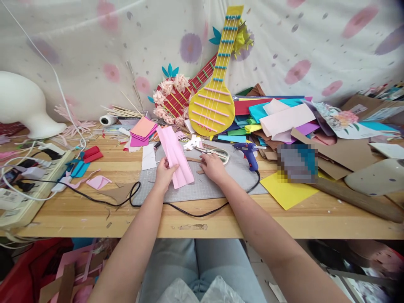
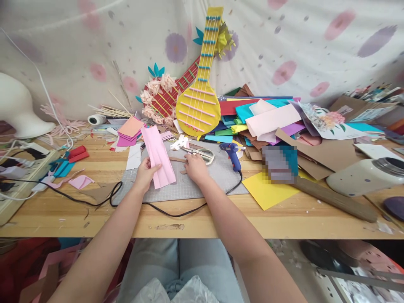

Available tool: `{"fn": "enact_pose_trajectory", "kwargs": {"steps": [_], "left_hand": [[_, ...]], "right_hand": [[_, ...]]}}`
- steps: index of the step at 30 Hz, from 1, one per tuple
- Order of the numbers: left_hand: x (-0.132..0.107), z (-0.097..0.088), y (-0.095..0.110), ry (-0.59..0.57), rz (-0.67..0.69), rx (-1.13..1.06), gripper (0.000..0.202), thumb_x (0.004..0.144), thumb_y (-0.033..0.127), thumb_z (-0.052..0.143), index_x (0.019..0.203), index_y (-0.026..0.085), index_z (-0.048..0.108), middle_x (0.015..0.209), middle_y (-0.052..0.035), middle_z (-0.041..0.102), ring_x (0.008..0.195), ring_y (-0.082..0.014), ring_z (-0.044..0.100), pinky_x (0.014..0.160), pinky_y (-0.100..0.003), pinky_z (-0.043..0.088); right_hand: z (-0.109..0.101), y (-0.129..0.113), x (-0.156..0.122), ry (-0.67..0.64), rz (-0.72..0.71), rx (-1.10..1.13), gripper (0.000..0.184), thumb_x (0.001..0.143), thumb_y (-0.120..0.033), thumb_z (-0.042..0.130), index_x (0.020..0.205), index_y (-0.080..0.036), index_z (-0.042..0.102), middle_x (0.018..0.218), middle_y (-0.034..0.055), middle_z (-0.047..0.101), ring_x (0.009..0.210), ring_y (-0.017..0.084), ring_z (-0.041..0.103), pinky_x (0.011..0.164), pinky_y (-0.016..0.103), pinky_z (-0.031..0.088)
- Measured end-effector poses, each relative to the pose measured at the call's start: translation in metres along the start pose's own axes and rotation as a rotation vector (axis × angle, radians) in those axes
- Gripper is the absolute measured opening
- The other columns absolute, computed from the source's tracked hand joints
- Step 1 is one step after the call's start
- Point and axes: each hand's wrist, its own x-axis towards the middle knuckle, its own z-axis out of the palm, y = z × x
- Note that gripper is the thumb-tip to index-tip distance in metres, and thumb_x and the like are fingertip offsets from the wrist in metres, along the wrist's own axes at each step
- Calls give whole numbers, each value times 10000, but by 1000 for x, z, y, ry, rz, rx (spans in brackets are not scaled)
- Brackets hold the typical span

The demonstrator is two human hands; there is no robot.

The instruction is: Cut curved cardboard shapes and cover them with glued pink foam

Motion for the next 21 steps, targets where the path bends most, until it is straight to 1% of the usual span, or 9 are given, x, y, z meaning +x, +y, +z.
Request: {"fn": "enact_pose_trajectory", "kwargs": {"steps": [4,7,9,11,14,16,18,19,21], "left_hand": [[1,0,-2,24,6,4,448,496,147,720,889,185,509,844,-7,632,806,-164,607,761,-311,466],[1,0,-2,28,1,7,461,494,123,695,901,190,488,824,0,627,758,-154,605,709,-291,467],[2,-1,-2,58,1,25,443,504,94,653,894,197,472,781,12,618,726,-153,603,675,-280,463],[2,-1,-2,95,-3,47,418,518,71,603,889,203,461,747,22,607,716,-156,605,659,-276,459],[2,-2,-3,104,-23,58,414,537,68,586,906,202,456,770,11,611,735,-168,612,673,-290,465],[3,-2,-5,82,-31,48,437,544,95,631,928,199,450,817,-8,622,758,-178,616,696,-310,474],[4,-2,-6,68,-22,52,480,531,129,690,942,199,451,865,-24,629,786,-185,617,721,-328,480],[4,-2,-7,77,-5,73,495,521,143,713,941,200,456,878,-28,629,797,-188,615,731,-332,480],[5,-2,-9,125,50,153,503,509,159,738,936,204,475,881,-30,625,823,-196,611,749,-333,474]], "right_hand": [[-1,-4,-3,17,43,-15,337,779,-100,475,1093,-151,585,963,111,666,922,243,574,795,346,408],[-2,-2,-6,35,98,82,362,738,-117,501,1090,-179,563,898,69,670,822,210,595,721,322,411],[-4,1,-6,58,162,210,387,693,-135,530,1074,-197,545,855,30,659,752,180,589,683,304,409],[-6,4,-5,74,238,387,395,637,-160,562,1028,-203,537,804,-3,628,692,152,568,658,289,408],[-10,5,-3,51,322,752,356,575,-193,562,929,-186,531,699,-28,559,613,125,515,596,266,402],[-14,2,-3,10,310,1003,319,560,-207,532,878,-180,519,663,-34,524,562,107,474,541,251,386],[-16,-5,-4,11,260,1152,309,547,-206,504,855,-186,494,659,-43,495,516,89,429,489,239,360],[-16,-10,-6,28,234,1174,316,542,-201,491,858,-194,479,670,-48,483,500,81,408,468,234,346],[-14,-22,-8,42,190,1126,342,538,-187,478,878,-208,457,704,-52,475,493,75,390,450,229,328]]}}
